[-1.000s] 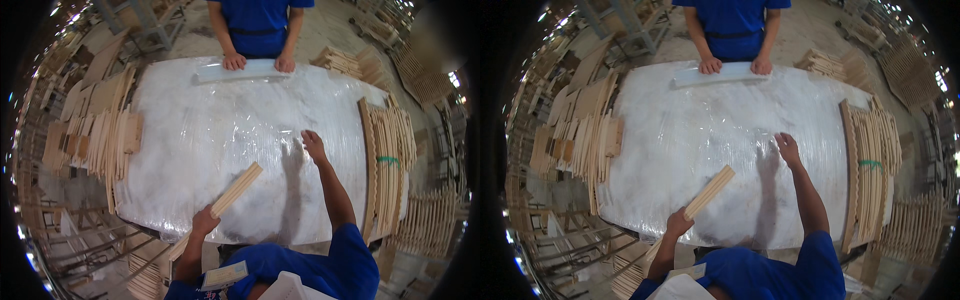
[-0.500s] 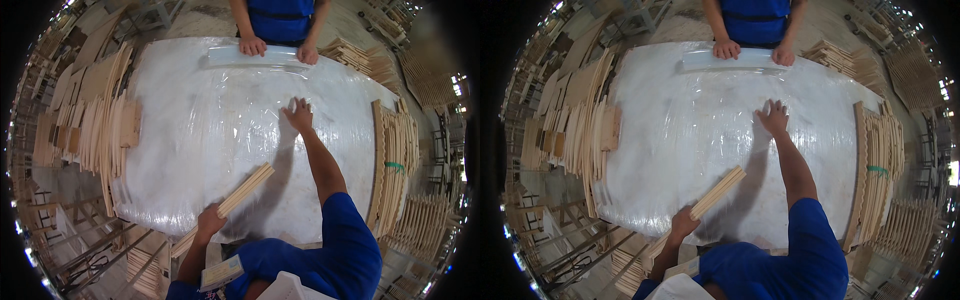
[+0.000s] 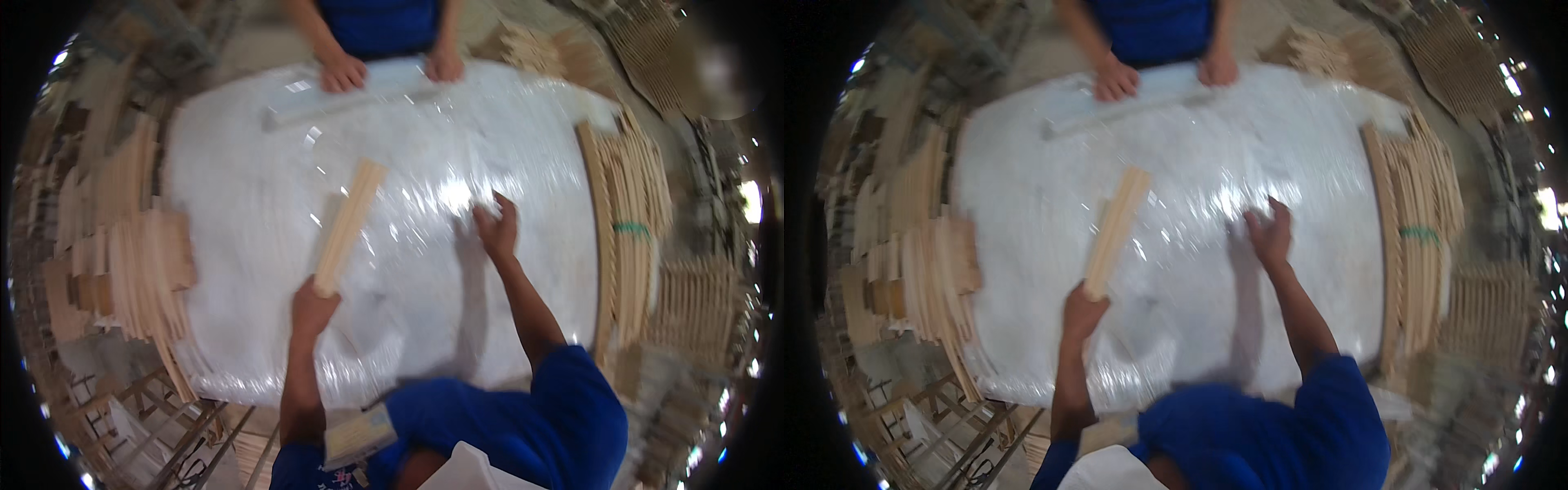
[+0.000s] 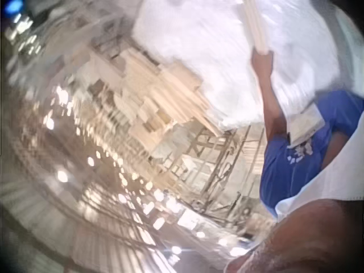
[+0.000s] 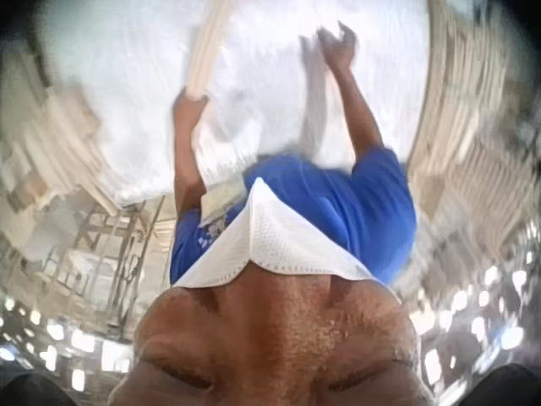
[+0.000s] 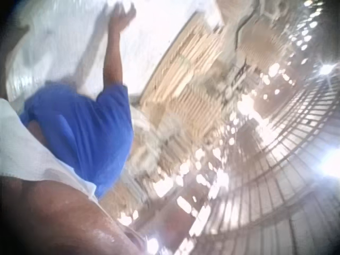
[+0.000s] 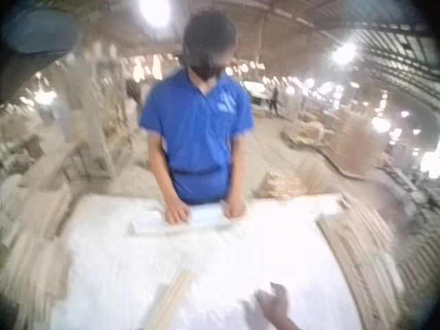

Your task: The person gathers small wooden sticks and places them on a table covered with plastic wrap. They roll the plastic wrap around the sticks to bundle them together. A coworker assists by holding the roll of plastic wrap. The person repeats this process with multiple bundles of sticks.

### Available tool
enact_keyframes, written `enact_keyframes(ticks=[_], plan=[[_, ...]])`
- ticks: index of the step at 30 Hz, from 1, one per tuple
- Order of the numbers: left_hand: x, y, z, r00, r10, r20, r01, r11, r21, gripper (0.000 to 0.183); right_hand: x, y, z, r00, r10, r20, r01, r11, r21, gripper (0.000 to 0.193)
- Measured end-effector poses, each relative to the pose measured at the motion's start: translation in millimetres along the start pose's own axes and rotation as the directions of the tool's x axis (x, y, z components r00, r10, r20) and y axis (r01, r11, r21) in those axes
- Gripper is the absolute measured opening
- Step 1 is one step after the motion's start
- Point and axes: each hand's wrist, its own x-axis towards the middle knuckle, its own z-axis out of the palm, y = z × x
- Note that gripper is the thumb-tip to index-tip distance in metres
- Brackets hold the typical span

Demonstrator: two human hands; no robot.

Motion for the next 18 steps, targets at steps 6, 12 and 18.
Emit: enact_keyframes(ticks=[6, 12, 18], plan=[[64, 43, 53, 0.997, 0.044, 0.068, -0.066, 0.926, 0.371, 0.057, 1, 22, 10, 0.937, 0.241, 0.254, -0.195, 0.962, -0.193, 0.051], [57, 50, 65, 0.996, 0.072, 0.055, -0.088, 0.907, 0.412, 0.056, -14, 50, 11, 0.948, 0.253, 0.191, -0.281, 0.95, 0.139, 0.034], [60, 64, 69, 0.995, 0.055, 0.083, -0.087, 0.885, 0.458, 0.053, -5, 67, 0, 0.928, 0.332, 0.169, -0.371, 0.777, 0.508, 0.026]])
